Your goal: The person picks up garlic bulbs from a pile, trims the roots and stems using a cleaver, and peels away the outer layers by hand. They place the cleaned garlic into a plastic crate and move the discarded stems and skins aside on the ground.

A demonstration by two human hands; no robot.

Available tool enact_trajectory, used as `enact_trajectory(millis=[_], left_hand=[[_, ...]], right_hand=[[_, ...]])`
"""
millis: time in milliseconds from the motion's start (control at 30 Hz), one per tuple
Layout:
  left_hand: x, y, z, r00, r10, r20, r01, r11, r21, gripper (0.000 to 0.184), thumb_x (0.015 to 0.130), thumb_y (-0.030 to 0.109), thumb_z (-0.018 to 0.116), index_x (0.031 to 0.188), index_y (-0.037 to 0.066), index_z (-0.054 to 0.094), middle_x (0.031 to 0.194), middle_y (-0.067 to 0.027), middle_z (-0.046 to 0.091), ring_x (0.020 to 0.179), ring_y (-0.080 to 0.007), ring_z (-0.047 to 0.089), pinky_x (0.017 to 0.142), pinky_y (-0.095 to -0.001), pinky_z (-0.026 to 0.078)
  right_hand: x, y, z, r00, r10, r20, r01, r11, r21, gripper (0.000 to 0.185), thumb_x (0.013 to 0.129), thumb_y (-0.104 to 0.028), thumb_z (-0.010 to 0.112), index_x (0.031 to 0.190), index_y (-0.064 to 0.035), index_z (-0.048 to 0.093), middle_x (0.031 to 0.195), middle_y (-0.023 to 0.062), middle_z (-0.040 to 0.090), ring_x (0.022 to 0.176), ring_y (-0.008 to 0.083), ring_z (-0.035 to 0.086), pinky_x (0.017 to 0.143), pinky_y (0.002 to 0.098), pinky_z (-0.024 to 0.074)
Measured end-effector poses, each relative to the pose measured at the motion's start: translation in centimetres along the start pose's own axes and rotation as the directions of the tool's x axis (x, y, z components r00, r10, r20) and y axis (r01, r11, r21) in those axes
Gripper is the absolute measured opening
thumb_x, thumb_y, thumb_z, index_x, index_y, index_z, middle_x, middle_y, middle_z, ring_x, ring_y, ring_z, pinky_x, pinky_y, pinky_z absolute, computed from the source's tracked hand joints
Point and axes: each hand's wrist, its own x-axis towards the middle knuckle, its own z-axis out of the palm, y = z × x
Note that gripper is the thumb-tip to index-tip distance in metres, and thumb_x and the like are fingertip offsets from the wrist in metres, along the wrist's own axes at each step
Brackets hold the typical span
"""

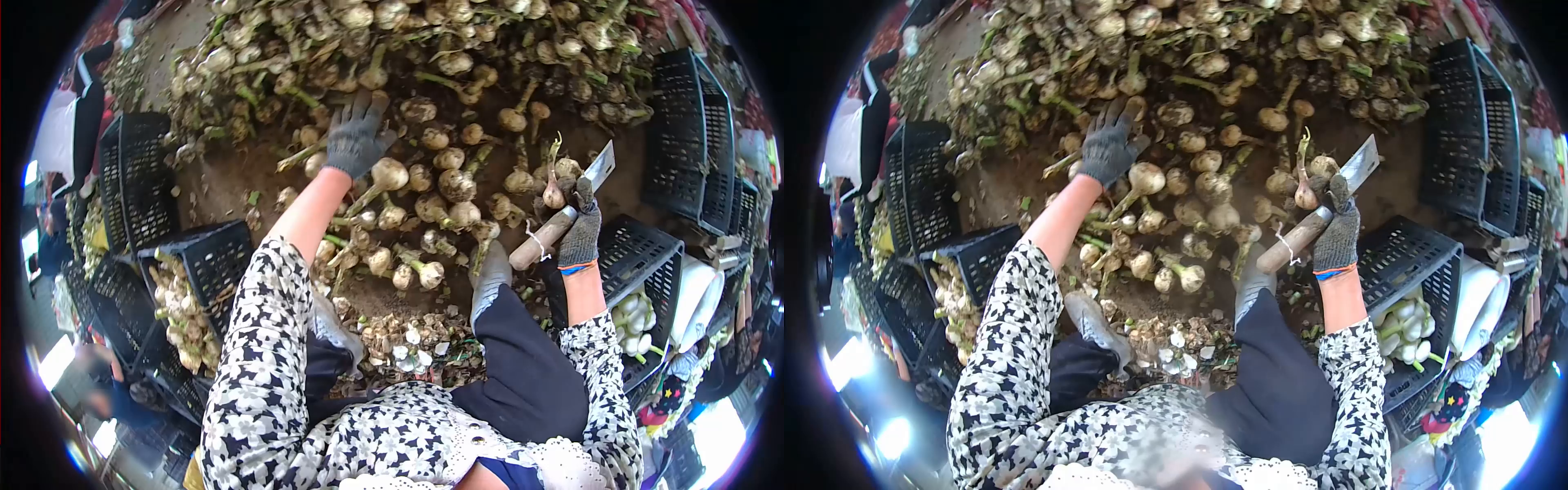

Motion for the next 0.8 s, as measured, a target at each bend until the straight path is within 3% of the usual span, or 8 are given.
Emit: enact_trajectory(millis=[33,100,233,367,433,567,700,800], left_hand=[[1.5,0.7,0.2,1.000,0.013,-0.002,-0.013,1.000,-0.015,0.053,0.070,0.035,0.055,0.117,0.016,0.042,0.118,-0.0155,0.042,0.107,-0.0336,0.039,0.091,-0.0423,0.029],[4.1,3.0,-0.2,0.916,0.076,0.393,-0.053,0.996,-0.071,0.067,0.069,0.049,0.053,0.125,0.018,0.032,0.131,-0.0135,0.026,0.121,-0.0328,0.023,0.097,-0.0430,0.022],[2.7,5.6,2.2,0.823,0.220,0.523,-0.342,0.928,0.148,0.072,0.065,0.055,0.055,0.124,0.020,0.034,0.134,-0.0115,0.021,0.125,-0.0288,0.014,0.099,-0.0440,0.017],[2.7,3.8,-0.6,0.791,0.038,0.611,-0.111,0.990,0.083,0.057,0.068,0.048,0.054,0.115,0.017,0.045,0.118,-0.0114,0.041,0.112,-0.0285,0.035,0.093,-0.0452,0.026],[1.2,0.4,0.5,0.818,-0.151,0.555,0.084,0.986,0.144,0.046,0.070,0.042,0.052,0.109,0.016,0.050,0.111,-0.0105,0.046,0.105,-0.0288,0.041,0.087,-0.0435,0.033],[-0.7,0.0,1.1,0.936,-0.119,0.331,0.008,0.948,0.318,0.041,0.072,0.037,0.049,0.108,0.016,0.050,0.112,-0.0113,0.045,0.104,-0.0301,0.042,0.085,-0.0429,0.034],[2.0,9.8,3.1,0.946,0.211,0.245,-0.229,0.972,0.049,0.037,0.077,0.025,0.043,0.111,0.015,0.047,0.117,-0.0115,0.044,0.108,-0.0249,0.041,0.089,-0.0414,0.030],[4.4,13.4,6.1,0.936,0.122,0.330,-0.126,0.992,-0.009,0.055,0.072,0.035,0.050,0.121,0.013,0.038,0.117,-0.0160,0.044,0.106,-0.0313,0.043,0.087,-0.0404,0.035]], right_hand=[[0.1,-0.2,-0.2,1.000,-0.020,-0.002,0.020,0.999,-0.027,0.031,0.079,-0.031,0.052,0.100,-0.0093,0.054,0.087,0.0062,0.059,0.071,0.0210,0.058,0.064,0.0374,0.0510],[0.5,-0.3,-0.7,0.999,-0.026,-0.039,0.025,1.000,-0.011,0.029,0.078,-0.029,0.054,0.098,-0.0079,0.054,0.084,0.0064,0.059,0.068,0.0210,0.058,0.061,0.0384,0.0515],[1.1,0.1,-1.7,0.996,0.001,-0.093,0.001,1.000,0.020,0.028,0.077,-0.027,0.057,0.093,-0.0038,0.055,0.080,0.0067,0.059,0.067,0.0201,0.058,0.061,0.0333,0.0509],[0.9,-1.9,-1.4,0.994,-0.100,-0.048,0.100,0.995,0.003,0.029,0.075,-0.024,0.059,0.097,-0.0049,0.055,0.082,0.0048,0.058,0.069,0.0171,0.056,0.066,0.0296,0.0479],[0.3,-3.3,-0.4,0.989,-0.147,-0.028,0.147,0.989,-0.007,0.037,0.075,-0.025,0.060,0.103,-0.0028,0.052,0.087,0.0071,0.058,0.073,0.0175,0.057,0.068,0.0288,0.0482],[-0.3,-5.8,0.0,0.977,-0.210,0.030,0.210,0.978,0.011,0.042,0.078,-0.028,0.054,0.109,-0.0009,0.047,0.096,0.0140,0.055,0.078,0.0222,0.057,0.066,0.0338,0.0495],[-1.1,-6.5,0.2,0.964,-0.260,0.048,0.261,0.965,-0.012,0.044,0.078,-0.031,0.055,0.110,-0.0017,0.046,0.094,0.0158,0.055,0.078,0.0240,0.057,0.064,0.0337,0.0493],[-0.8,-6.4,-0.8,0.953,-0.300,0.044,0.301,0.953,-0.031,0.044,0.077,-0.032,0.056,0.108,-0.0014,0.048,0.090,0.0133,0.056,0.074,0.0200,0.057,0.063,0.0313,0.0491]])
